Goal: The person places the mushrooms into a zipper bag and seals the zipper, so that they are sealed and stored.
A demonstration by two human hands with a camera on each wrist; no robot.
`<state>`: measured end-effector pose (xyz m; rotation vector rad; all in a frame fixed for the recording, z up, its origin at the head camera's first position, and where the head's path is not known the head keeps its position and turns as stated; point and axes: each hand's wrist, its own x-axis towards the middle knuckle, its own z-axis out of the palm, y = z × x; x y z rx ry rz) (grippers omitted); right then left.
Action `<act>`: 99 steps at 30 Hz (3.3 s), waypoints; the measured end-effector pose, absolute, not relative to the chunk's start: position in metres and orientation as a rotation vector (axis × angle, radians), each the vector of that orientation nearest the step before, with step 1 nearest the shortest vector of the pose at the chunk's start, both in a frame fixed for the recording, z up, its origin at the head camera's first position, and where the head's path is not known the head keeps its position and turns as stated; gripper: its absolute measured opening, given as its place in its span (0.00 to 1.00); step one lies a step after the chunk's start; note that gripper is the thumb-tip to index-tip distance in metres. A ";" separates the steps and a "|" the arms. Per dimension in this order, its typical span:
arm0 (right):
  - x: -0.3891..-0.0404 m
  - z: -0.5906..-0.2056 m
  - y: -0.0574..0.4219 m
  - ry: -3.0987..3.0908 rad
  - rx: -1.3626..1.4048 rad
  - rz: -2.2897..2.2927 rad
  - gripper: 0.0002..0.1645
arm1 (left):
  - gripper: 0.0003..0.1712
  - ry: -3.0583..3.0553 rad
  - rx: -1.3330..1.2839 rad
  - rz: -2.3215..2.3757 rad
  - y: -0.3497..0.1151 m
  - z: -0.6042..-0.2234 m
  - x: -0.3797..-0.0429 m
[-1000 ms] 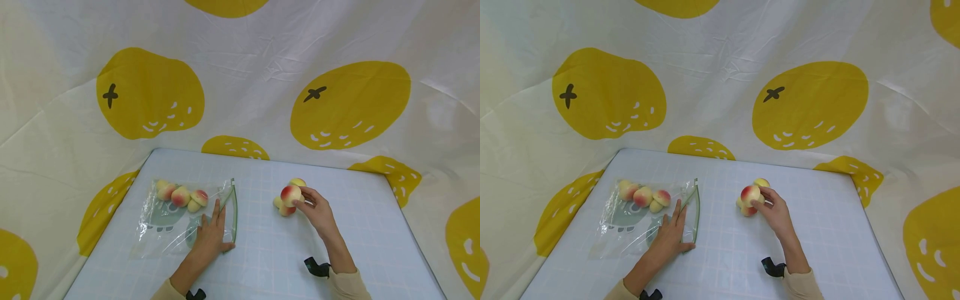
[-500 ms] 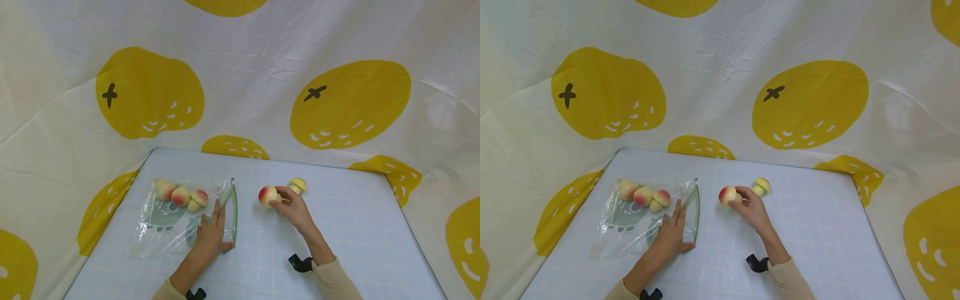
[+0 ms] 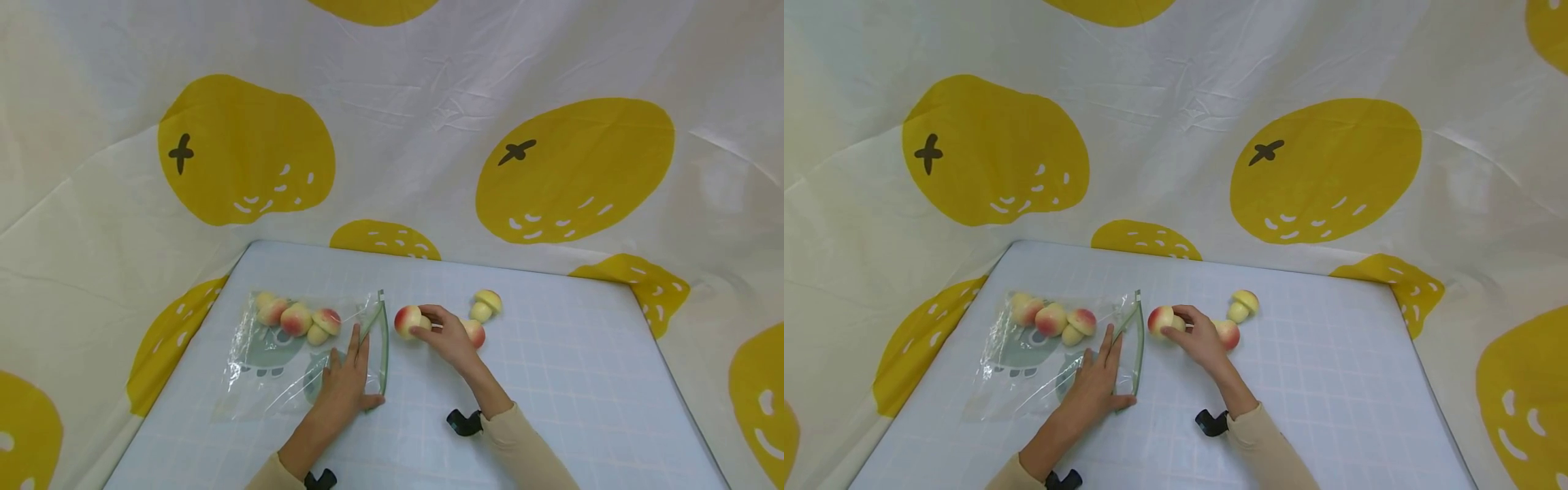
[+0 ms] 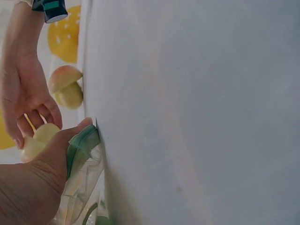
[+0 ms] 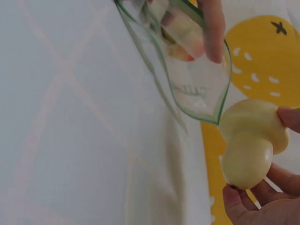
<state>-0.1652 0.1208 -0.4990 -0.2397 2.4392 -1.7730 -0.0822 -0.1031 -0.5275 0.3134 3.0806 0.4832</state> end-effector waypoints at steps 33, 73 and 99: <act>-0.168 -0.528 0.056 2.478 -0.439 -1.677 0.27 | 0.75 3.102 0.379 0.480 -0.104 -0.527 -0.082; -0.170 -0.540 0.035 1.750 -0.112 -2.257 0.23 | 0.74 3.159 0.456 0.350 -0.103 -0.528 -0.080; -0.170 -0.547 0.030 1.559 -0.225 -2.124 0.29 | 0.75 3.128 0.474 0.367 -0.102 -0.528 -0.079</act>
